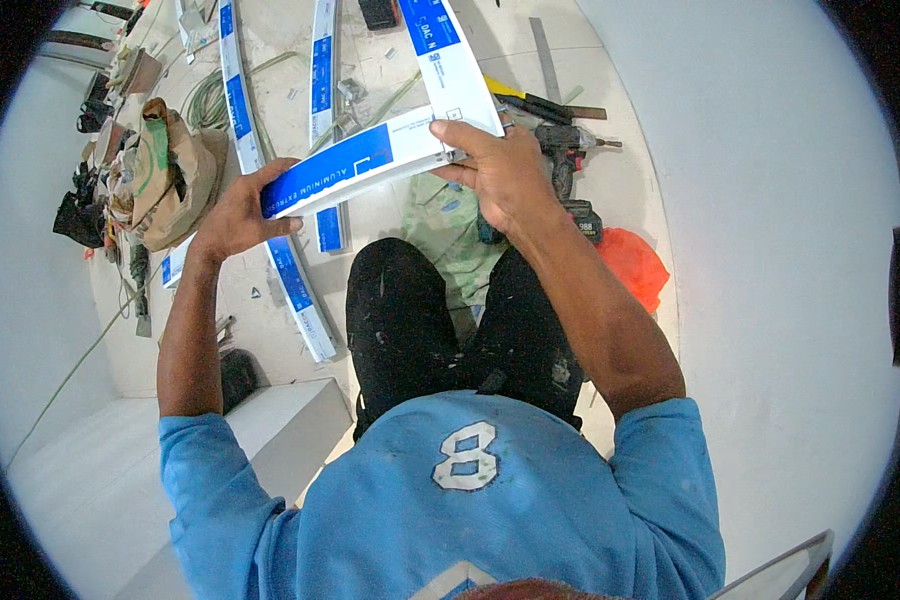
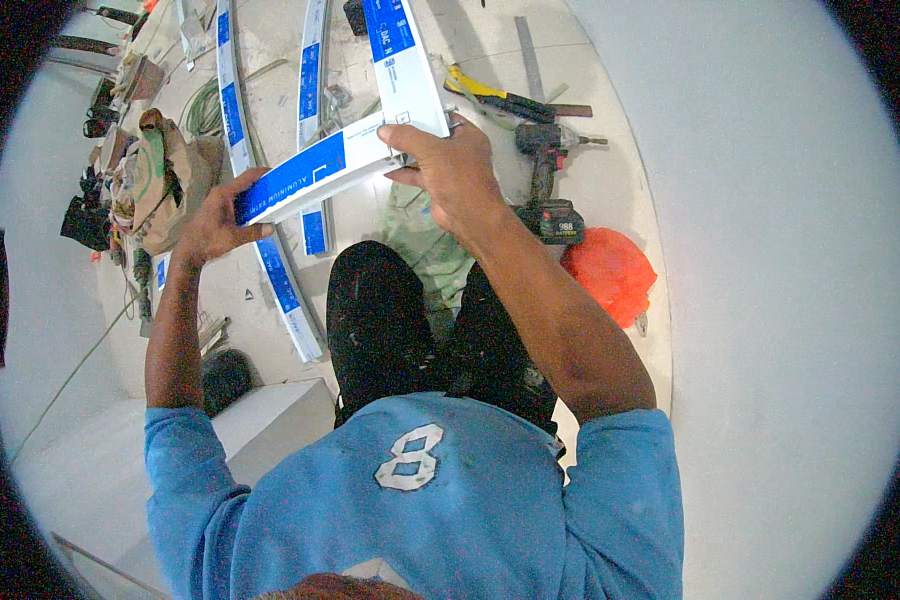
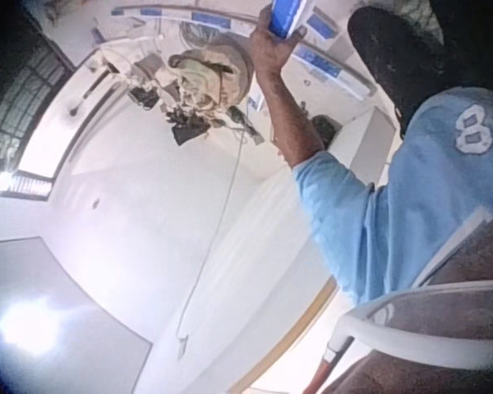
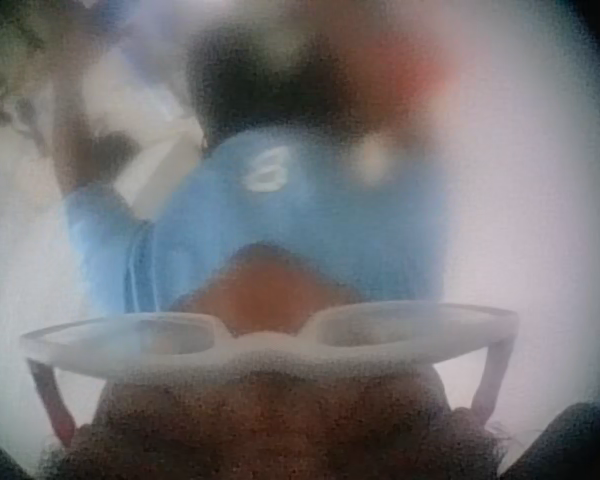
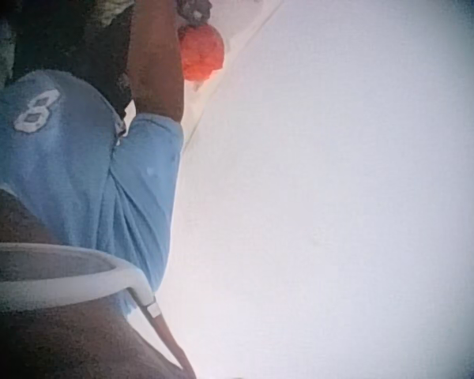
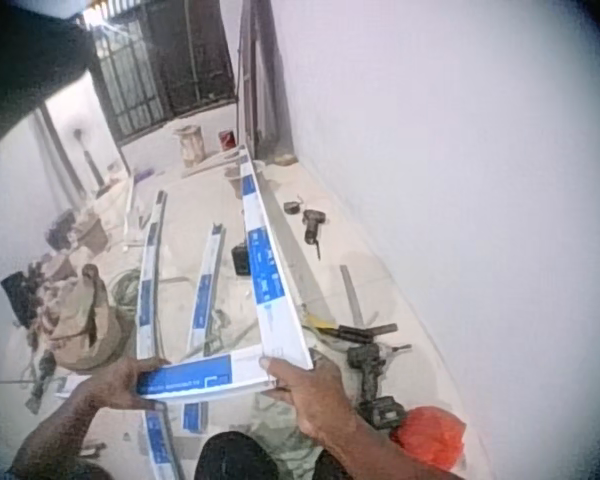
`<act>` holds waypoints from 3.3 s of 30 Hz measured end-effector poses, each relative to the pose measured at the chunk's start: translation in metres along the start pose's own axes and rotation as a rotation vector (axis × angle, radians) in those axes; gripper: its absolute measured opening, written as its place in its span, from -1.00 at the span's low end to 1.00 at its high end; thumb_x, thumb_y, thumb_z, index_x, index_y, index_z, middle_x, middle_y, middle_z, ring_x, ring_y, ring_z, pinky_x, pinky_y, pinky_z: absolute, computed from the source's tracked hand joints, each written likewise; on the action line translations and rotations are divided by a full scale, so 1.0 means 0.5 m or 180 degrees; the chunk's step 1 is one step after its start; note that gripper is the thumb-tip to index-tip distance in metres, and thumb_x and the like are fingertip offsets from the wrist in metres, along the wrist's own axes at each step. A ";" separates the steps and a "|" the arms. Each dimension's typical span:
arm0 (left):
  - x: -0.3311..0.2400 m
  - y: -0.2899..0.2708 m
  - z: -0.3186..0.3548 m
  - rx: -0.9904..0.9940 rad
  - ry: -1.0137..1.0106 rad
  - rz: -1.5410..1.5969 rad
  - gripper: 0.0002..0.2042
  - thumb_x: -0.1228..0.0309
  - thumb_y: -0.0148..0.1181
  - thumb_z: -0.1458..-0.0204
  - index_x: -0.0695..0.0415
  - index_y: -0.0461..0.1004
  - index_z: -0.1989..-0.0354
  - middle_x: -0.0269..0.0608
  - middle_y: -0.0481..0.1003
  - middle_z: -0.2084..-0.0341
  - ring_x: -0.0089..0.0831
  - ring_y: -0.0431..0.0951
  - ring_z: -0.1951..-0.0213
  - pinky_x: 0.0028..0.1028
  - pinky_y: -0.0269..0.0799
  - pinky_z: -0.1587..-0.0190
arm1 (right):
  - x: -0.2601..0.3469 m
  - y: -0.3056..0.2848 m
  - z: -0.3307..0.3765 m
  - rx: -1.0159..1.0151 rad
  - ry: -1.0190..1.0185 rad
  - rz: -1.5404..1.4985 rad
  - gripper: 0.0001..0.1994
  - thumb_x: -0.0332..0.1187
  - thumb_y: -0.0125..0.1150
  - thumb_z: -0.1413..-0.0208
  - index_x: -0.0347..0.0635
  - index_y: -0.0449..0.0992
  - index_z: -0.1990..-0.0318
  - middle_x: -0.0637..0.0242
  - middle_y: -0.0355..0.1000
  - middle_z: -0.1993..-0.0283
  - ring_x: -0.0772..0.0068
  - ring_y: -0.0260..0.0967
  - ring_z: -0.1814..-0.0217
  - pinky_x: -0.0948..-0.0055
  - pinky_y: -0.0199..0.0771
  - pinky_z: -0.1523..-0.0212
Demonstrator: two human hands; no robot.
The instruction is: The person measures and marks aluminum profiles using a tape measure and marker. They then use a power drill to create holes in the profiles. Finally, they assemble the profiles together, fitting them into a frame structure.
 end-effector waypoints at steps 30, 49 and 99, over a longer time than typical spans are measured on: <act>0.008 0.022 -0.012 -0.0058 -0.0018 -0.0136 -0.22 0.41 0.55 0.18 0.03 0.41 -0.35 0.02 0.65 -0.01 -0.12 0.66 -0.05 -0.18 0.50 -0.22 | -0.017 -0.007 -0.015 -0.0541 0.0058 0.0530 -0.51 -0.35 0.56 0.05 -0.34 0.55 -0.03 0.17 0.62 0.10 0.32 0.60 0.15 0.37 0.64 0.28; 0.009 0.052 -0.013 -0.0102 -0.0077 -0.0177 -0.24 0.42 0.55 0.10 0.07 0.38 -0.37 0.10 0.64 -0.02 -0.08 0.66 -0.06 -0.18 0.50 -0.20 | -0.016 -0.030 -0.016 -0.0128 0.0188 0.0982 -0.58 -0.34 0.58 0.07 -0.42 0.60 0.10 0.24 0.57 0.32 0.49 0.46 0.42 0.51 0.49 0.40; 0.027 0.083 -0.062 0.0393 0.0008 -0.1048 -0.16 0.22 0.58 0.09 0.22 0.20 -0.32 0.27 0.57 0.10 0.22 0.58 -0.03 0.00 0.49 -0.14 | -0.027 -0.056 -0.010 -0.0195 0.0397 0.1012 -0.58 -0.27 0.45 -0.06 -0.40 0.59 0.01 0.24 0.57 0.21 0.42 0.48 0.26 0.35 0.51 0.18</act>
Point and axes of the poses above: each hand's wrist, its own z-axis away from the middle knuckle, its own y-axis out of the palm, x = y × z, the point moved 2 cm from there along -z, towards the middle knuckle
